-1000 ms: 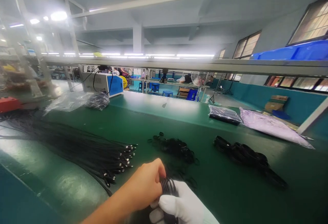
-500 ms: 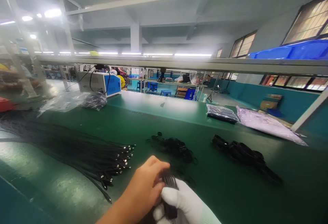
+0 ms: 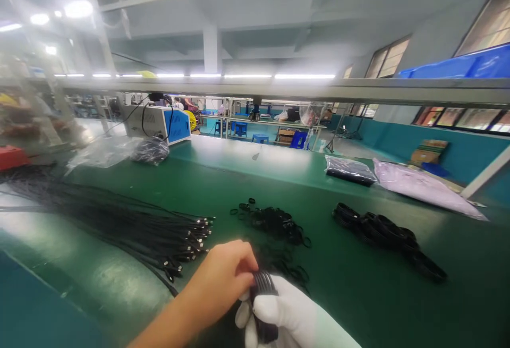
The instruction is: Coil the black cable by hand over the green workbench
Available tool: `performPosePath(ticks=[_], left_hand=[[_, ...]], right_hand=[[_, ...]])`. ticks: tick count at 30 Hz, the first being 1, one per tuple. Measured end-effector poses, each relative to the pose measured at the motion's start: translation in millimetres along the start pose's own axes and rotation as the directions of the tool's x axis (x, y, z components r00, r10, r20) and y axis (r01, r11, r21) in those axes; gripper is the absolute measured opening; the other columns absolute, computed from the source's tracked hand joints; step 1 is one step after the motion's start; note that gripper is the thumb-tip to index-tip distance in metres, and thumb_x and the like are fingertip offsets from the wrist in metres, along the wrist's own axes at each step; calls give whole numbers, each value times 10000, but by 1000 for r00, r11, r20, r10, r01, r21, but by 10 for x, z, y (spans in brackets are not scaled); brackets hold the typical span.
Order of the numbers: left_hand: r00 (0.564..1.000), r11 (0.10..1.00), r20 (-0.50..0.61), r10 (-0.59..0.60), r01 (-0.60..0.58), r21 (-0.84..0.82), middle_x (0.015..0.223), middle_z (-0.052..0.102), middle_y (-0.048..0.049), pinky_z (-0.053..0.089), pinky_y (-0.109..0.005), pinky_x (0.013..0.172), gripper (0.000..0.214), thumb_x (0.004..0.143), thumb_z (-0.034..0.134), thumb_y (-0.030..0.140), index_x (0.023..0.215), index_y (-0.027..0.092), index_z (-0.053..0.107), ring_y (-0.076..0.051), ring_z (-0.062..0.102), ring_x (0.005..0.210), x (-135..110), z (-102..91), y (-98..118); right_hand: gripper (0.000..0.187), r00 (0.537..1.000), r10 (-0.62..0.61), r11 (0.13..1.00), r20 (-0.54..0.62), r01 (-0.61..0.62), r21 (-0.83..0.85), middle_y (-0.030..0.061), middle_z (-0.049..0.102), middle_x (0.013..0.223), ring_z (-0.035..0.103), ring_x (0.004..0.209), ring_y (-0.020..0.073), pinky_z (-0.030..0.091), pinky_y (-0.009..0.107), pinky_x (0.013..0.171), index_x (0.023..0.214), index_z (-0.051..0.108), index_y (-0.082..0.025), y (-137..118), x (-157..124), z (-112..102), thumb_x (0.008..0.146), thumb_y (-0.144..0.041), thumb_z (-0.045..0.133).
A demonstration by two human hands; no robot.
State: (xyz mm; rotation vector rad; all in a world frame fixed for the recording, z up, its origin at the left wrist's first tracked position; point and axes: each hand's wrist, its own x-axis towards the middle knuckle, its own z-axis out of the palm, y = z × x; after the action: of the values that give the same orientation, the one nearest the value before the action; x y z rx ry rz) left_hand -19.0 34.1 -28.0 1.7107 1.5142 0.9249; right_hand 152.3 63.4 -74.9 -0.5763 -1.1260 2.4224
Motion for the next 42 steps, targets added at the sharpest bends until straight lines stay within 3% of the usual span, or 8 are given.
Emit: performPosePath(ticks=[8, 14, 19, 23, 26, 34, 38, 42], left_hand=[[996, 999, -92, 4, -1, 40, 656, 589, 40, 371, -196, 564, 152, 691, 467, 84, 727, 194, 567, -121, 540, 623, 36, 198, -172], [975, 939, -192, 111, -40, 341, 711, 606, 3, 358, -236, 604, 146, 758, 473, 95, 726, 203, 564, -155, 558, 674, -28, 325, -228], [976, 913, -147, 160, -89, 398, 715, 593, -1, 356, -237, 601, 158, 756, 479, 87, 723, 208, 575, -157, 553, 673, -23, 303, -189], [988, 979, -147, 46, -15, 201, 822, 640, 18, 403, -220, 638, 189, 812, 490, 187, 956, 221, 608, -148, 570, 699, 151, -48, -238], [987, 950, -160, -22, 71, 306, 797, 632, 14, 398, -232, 659, 165, 827, 454, 187, 886, 189, 609, -166, 568, 736, 327, -227, -397], [997, 915, 4, -71, 63, 398, 843, 594, -40, 370, -326, 722, 128, 695, 544, 73, 754, 186, 544, -226, 555, 790, 624, 99, -684], [993, 977, 83, -89, 71, 203, 718, 531, -11, 409, -279, 650, 86, 826, 415, 235, 754, 199, 443, -173, 540, 691, 539, 188, -630], [953, 833, 291, -86, 229, -504, 643, 470, 33, 358, -219, 501, 433, 724, 504, 620, 766, 207, 379, -100, 440, 501, 421, 461, -574]], right_hand=[[348, 994, -10, 982, -108, -11, -189, 48, 602, 723, 562, 595, 121, 383, 204, 532, 857, 586, -105, -151, -24, 111, 640, -320, 752], [282, 997, -69, 981, -18, 65, -183, 13, 582, 669, 559, 594, 132, 424, 252, 604, 880, 613, -113, -178, 0, 124, 667, -253, 733], [342, 991, -91, 982, -101, 73, -172, -4, 581, 642, 544, 528, 115, 422, 249, 579, 915, 598, -134, -85, 1, 108, 656, -293, 756], [373, 937, -104, 995, -335, 100, -28, 44, 623, 690, 551, 547, 127, 402, 212, 469, 916, 589, -130, -175, -44, 3, 645, -328, 752], [451, 906, -156, 977, -394, 200, 71, 60, 631, 818, 595, 672, 160, 451, 239, 518, 991, 571, -152, -312, -72, -72, 660, -371, 787], [451, 874, -235, 968, -425, 250, -22, 47, 612, 811, 569, 643, 148, 455, 243, 499, 1032, 517, -141, -241, -54, 10, 696, -332, 748], [489, 772, -329, 944, -544, 247, -220, 68, 615, 884, 540, 557, 115, 417, 217, 423, 1086, 476, -139, -196, 11, -37, 695, -334, 695], [473, 718, -392, 912, -575, 223, -344, 66, 624, 948, 548, 537, 114, 410, 217, 421, 1034, 513, -175, -215, 75, -43, 628, -288, 728]])
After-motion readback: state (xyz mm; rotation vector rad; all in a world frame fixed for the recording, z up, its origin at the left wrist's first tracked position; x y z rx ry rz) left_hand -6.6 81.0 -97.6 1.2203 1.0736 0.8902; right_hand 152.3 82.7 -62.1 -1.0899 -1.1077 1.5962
